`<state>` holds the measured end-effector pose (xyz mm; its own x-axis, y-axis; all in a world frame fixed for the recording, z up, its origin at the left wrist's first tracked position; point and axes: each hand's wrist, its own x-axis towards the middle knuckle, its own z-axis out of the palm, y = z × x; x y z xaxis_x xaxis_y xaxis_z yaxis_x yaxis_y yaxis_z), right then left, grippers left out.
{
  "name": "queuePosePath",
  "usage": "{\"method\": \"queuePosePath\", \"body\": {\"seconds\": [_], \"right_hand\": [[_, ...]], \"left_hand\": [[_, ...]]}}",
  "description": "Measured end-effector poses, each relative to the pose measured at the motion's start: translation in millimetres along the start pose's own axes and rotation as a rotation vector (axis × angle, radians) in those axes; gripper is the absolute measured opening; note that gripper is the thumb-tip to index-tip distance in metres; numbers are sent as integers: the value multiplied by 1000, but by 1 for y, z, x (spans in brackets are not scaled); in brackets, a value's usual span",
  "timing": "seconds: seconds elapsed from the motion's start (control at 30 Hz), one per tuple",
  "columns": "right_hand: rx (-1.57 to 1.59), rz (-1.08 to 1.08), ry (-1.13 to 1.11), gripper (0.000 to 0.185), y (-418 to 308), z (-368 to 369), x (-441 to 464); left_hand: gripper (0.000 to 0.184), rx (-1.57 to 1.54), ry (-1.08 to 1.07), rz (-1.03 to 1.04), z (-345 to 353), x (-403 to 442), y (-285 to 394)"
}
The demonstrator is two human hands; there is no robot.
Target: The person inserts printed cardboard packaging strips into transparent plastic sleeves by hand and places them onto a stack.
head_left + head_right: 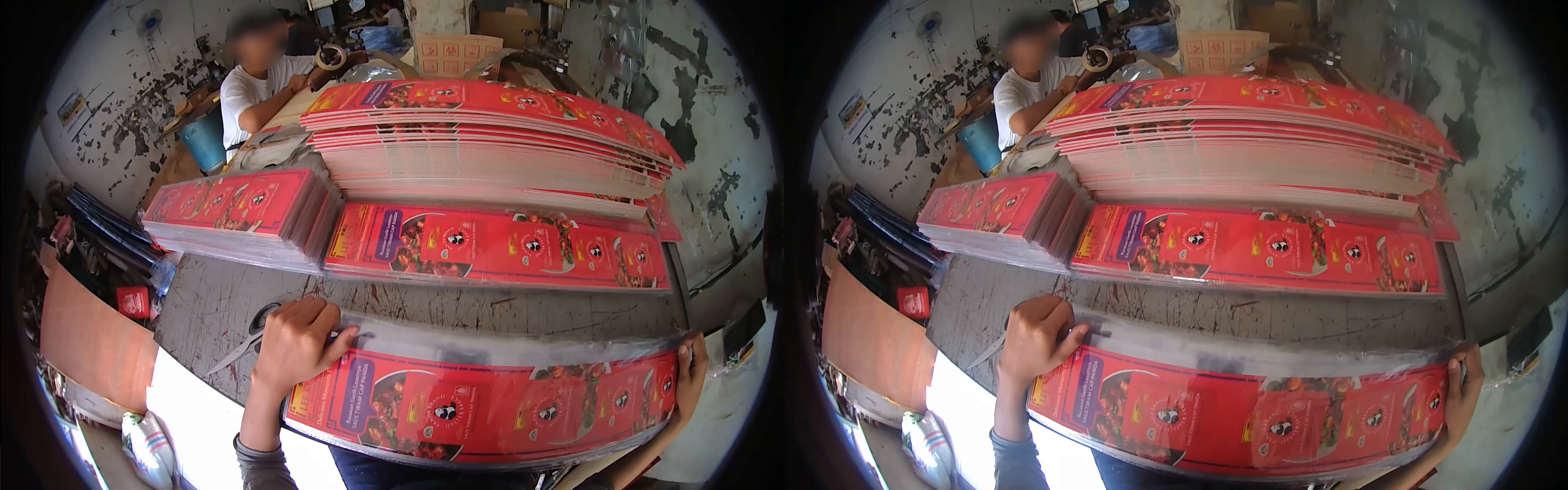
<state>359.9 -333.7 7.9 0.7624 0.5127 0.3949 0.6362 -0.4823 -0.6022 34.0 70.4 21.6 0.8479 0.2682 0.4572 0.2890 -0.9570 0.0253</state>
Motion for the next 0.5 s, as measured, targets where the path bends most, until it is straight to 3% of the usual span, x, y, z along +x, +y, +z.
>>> {"method": "queuePosePath", "body": {"seconds": [0.5], "right_hand": [[0,-16,0,13,-1,0,0]], "left_hand": [[30,-5,-10,2,0,1,-1]]}}
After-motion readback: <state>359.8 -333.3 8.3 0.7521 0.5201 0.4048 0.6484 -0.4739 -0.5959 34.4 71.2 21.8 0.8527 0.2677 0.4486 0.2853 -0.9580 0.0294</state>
